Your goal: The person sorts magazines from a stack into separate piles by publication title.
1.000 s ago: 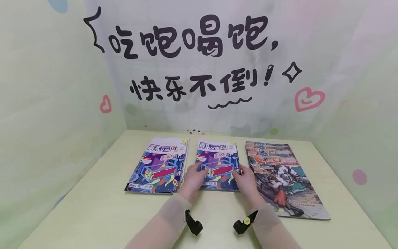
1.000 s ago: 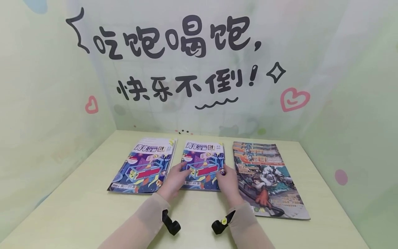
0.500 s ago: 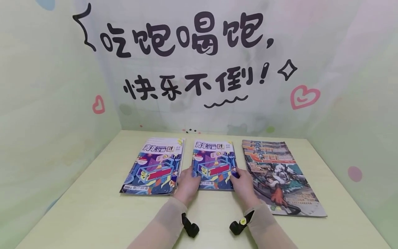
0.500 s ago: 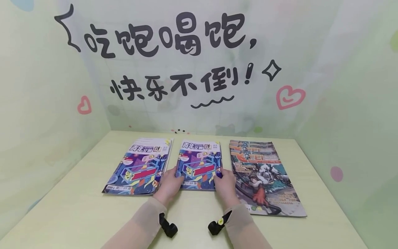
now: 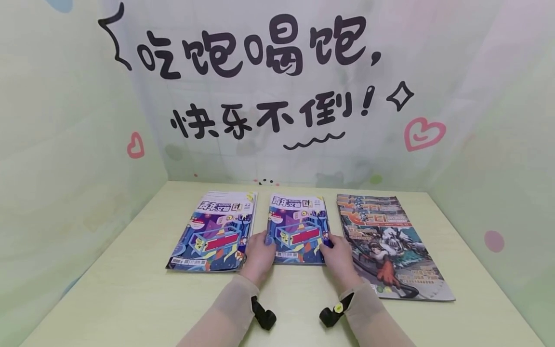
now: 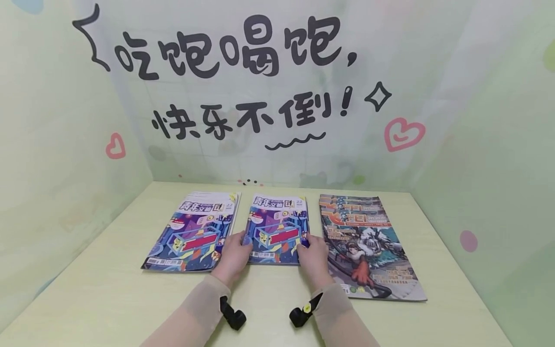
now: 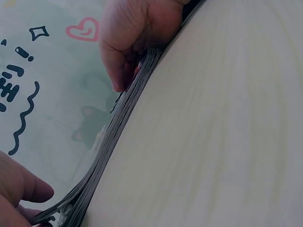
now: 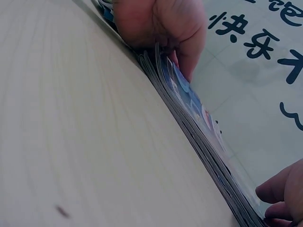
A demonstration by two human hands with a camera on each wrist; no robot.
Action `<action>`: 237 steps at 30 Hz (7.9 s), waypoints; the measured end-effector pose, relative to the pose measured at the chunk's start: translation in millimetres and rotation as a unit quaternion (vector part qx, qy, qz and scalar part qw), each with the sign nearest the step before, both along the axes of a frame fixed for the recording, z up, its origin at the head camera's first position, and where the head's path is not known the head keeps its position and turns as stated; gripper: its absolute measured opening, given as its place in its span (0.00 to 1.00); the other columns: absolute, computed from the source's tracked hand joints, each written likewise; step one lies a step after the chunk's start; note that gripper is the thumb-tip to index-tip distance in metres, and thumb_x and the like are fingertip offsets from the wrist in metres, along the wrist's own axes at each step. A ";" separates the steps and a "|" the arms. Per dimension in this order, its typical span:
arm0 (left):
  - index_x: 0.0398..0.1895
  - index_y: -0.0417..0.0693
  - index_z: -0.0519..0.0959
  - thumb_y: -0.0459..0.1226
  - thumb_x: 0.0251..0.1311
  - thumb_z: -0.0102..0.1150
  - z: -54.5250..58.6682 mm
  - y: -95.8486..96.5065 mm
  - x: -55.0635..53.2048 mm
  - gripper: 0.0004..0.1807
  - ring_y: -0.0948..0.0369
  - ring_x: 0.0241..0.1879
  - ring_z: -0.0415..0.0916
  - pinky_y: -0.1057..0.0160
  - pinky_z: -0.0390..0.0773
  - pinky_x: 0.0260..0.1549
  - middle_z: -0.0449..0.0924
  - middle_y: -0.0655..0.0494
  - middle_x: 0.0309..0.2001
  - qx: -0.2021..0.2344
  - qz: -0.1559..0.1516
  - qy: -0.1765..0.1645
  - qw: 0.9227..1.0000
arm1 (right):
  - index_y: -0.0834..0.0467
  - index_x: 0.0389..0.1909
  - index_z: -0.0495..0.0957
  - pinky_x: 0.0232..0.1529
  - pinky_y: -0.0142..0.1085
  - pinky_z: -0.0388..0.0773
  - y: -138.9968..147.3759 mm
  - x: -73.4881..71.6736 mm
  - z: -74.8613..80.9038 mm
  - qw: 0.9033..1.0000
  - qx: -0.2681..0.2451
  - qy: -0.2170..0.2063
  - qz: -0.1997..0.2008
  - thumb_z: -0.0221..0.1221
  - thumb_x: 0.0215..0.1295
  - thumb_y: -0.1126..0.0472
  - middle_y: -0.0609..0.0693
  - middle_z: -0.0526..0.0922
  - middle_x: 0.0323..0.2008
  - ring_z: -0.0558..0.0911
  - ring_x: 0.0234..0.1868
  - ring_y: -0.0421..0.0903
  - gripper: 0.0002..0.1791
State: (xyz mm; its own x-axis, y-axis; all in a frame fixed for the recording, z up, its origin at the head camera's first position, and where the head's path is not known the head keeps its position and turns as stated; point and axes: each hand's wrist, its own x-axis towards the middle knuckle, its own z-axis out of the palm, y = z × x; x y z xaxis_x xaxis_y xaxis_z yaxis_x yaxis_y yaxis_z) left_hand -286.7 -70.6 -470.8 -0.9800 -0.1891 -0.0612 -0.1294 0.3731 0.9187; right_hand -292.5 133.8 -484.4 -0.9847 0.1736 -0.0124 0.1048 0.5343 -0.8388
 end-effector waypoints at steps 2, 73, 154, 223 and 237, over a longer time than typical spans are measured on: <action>0.69 0.36 0.62 0.31 0.61 0.50 0.3 -0.1 -0.9 0.30 0.41 0.69 0.46 0.41 0.49 0.67 0.55 0.39 0.69 0.002 -0.001 0.006 1.000 | 0.68 0.67 0.63 0.65 0.56 0.60 -0.2 0.3 0.1 1.000 -0.003 -0.006 0.001 0.54 0.68 0.59 0.68 0.64 0.64 0.61 0.66 0.64 0.30; 0.76 0.42 0.47 0.22 0.65 0.39 5.9 -7.0 -0.5 0.35 0.49 0.55 0.67 0.57 0.81 0.44 0.48 0.37 0.72 0.356 -0.004 -0.057 0.933 | 0.64 0.70 0.60 0.59 0.49 0.70 2.1 2.0 11.1 0.985 -0.168 -0.021 -0.038 0.54 0.68 0.60 0.65 0.71 0.61 0.73 0.57 0.56 0.31; 0.73 0.30 0.43 0.33 0.72 0.37 30.8 -239.4 45.2 0.31 0.61 0.41 0.76 0.65 0.80 0.39 0.60 0.27 0.62 0.043 -0.047 -0.076 0.995 | 0.69 0.67 0.62 0.54 0.43 0.76 -202.3 39.7 31.6 0.957 -0.266 -0.071 0.095 0.58 0.61 0.72 0.59 0.76 0.54 0.77 0.54 0.49 0.32; 0.68 0.34 0.63 0.38 0.62 0.55 -0.2 -3.7 -0.6 0.32 0.38 0.66 0.49 0.38 0.50 0.65 0.60 0.36 0.66 -0.066 -0.036 -0.001 0.997 | 0.71 0.66 0.63 0.66 0.55 0.60 -3.0 2.7 8.1 1.000 -0.010 0.001 -0.003 0.55 0.68 0.58 0.69 0.65 0.64 0.62 0.66 0.64 0.31; 0.71 0.38 0.60 0.37 0.66 0.50 1.7 -1.4 -4.3 0.30 0.43 0.70 0.50 0.43 0.53 0.67 0.57 0.41 0.70 0.012 -0.035 -0.016 0.999 | 0.68 0.65 0.67 0.67 0.57 0.55 -1.9 0.3 3.6 1.000 0.004 -0.003 0.000 0.55 0.67 0.57 0.67 0.64 0.65 0.58 0.67 0.64 0.29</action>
